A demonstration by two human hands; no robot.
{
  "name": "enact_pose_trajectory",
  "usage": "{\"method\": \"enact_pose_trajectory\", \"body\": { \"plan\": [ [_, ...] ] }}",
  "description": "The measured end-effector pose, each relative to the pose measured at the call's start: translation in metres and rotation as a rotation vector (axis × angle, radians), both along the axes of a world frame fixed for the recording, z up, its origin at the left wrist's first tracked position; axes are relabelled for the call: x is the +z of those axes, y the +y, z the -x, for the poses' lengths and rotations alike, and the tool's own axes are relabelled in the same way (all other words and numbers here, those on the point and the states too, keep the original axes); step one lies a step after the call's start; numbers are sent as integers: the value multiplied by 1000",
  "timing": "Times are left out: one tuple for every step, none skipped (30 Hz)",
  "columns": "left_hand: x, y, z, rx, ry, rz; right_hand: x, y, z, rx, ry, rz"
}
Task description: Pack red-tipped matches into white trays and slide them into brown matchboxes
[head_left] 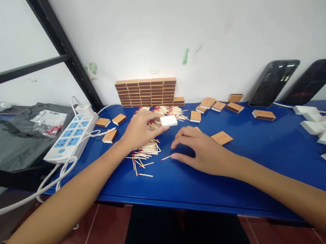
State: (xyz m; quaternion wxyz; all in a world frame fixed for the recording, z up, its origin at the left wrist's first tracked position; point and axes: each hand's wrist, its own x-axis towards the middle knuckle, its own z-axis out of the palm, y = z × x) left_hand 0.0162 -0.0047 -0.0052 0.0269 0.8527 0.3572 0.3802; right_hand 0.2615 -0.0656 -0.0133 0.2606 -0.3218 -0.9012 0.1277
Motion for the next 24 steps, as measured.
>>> {"method": "enact_pose_trajectory", "body": {
  "plan": [
    [1,1,1,8,3,-8,-1,-2,2,19,-24,61],
    [1,1,1,13,3,-17,-1,-3,4,30,-40,105],
    [1,1,2,14,5,-25,-1,-3,7,36,-50,134],
    [2,1,1,15,7,-31,0,-3,9,37,-57,152],
    [2,0,1,16,9,-33,1,-3,13,34,-63,159],
    [2,0,1,19,10,-34,2,-3,17,26,-67,161],
    [2,0,1,22,9,-33,4,-5,23,11,-59,163],
    [2,0,1,25,7,-32,6,-8,29,-10,-42,168],
    [1,0,1,27,2,-33,8,-13,37,-28,-17,176],
    [1,0,1,29,0,-36,8,-19,45,-45,15,192],
    [0,1,1,30,2,-37,9,-25,53,-48,40,215],
    [0,1,1,31,7,-38,8,-32,61,-40,56,234],
    [0,1,1,31,16,-38,6,-38,68,-36,63,248],
    [0,1,1,32,24,-38,4,-44,73,-27,57,250],
    [0,1,1,35,31,-38,2,-48,77,-23,47,246],
    [0,1,1,39,34,-39,-1,-51,79,-23,33,239],
    [1,0,0,45,33,-44,-3,-52,80,-27,21,234],
    [1,0,0,51,31,-49,-5,-53,80,-37,17,231],
    [2,-1,0,56,30,-53,-6,-53,79,-51,19,234],
    [2,-1,0,57,30,-55,-7,-53,78,-63,22,241],
    [2,-1,0,55,29,-54,-6,-52,77,-70,20,248],
    [2,-1,0,50,26,-48,-6,-52,77,-70,8,254],
    [2,-1,0,45,22,-41,-5,-51,77,-62,-13,255],
    [1,0,1,40,17,-33,-4,-51,77,-49,-42,253]
  ]
}}
